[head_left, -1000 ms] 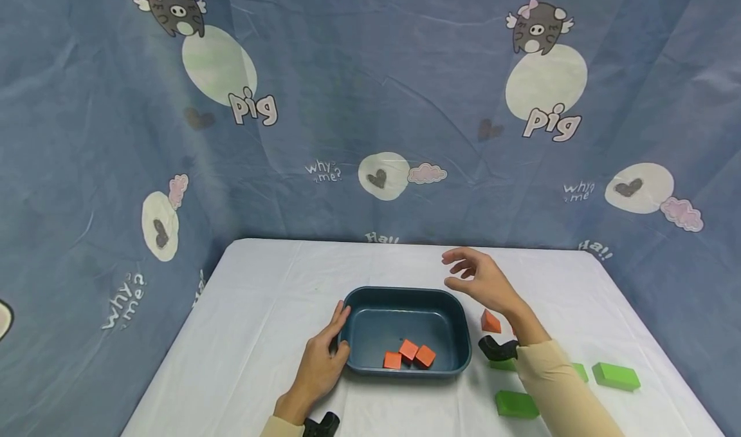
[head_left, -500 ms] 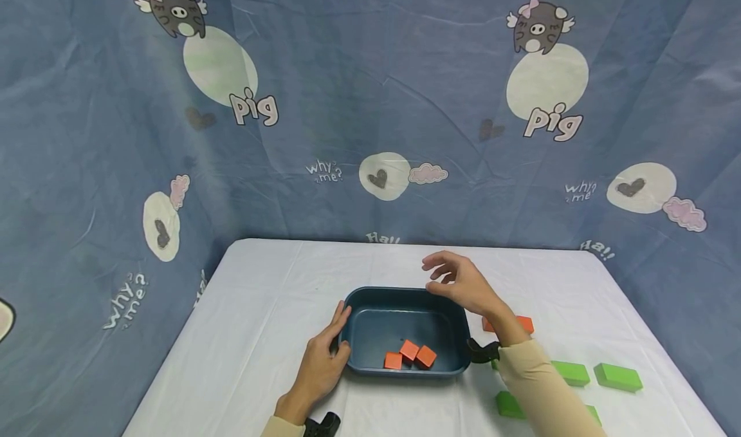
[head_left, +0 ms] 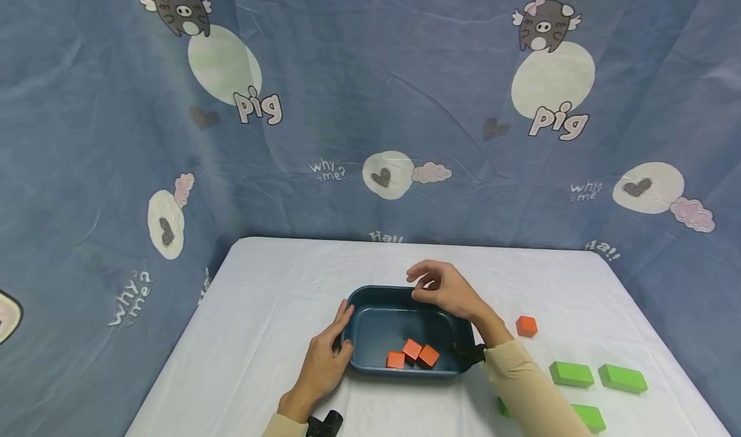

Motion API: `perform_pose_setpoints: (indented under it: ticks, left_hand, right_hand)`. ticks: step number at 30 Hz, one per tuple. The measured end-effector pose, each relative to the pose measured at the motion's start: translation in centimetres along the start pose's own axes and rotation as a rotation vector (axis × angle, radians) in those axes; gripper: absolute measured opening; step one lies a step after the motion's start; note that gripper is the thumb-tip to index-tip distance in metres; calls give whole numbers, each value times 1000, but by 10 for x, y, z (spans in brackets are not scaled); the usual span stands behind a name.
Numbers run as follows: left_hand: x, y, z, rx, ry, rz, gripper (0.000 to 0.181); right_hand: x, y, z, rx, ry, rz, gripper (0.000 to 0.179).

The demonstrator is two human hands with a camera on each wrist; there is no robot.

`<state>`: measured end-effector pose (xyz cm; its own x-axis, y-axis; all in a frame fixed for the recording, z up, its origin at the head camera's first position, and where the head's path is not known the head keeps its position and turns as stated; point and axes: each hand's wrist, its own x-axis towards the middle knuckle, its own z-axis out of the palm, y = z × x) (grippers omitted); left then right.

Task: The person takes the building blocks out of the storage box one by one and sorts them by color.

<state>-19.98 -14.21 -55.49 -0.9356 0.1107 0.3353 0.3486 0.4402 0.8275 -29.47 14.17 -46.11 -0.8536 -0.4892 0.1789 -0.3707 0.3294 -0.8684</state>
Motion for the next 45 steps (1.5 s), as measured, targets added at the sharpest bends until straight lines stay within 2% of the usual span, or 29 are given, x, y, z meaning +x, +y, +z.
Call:
perform_pose_setpoints:
  ticks: [10, 15, 20, 25, 32, 37, 45]
  left_hand:
    - [1, 1, 0, 12, -5, -9, 69]
    - [0, 1, 0, 12, -9, -19, 69]
    - [0, 1, 2, 25, -9, -32, 69]
    - [0, 3, 1, 20, -2, -28, 69]
    - [0, 1, 1, 15, 0, -23, 71]
    - [0, -1, 2, 6, -8, -27, 71]
    - [0, -1, 2, -4, 0, -20, 71]
  right_hand:
    - [4, 15, 9, 86, -214, -13, 39]
    - [3, 18, 13, 76, -341, 4, 45]
    - [1, 21, 18, 22, -445, 26, 46]
    - [0, 22, 19, -22, -500, 64, 46]
    - [0, 24, 23, 2, -579, 95, 44]
    - [1, 29, 30, -19, -633, 104, 41]
    - [3, 29, 34, -94, -639, 151, 39]
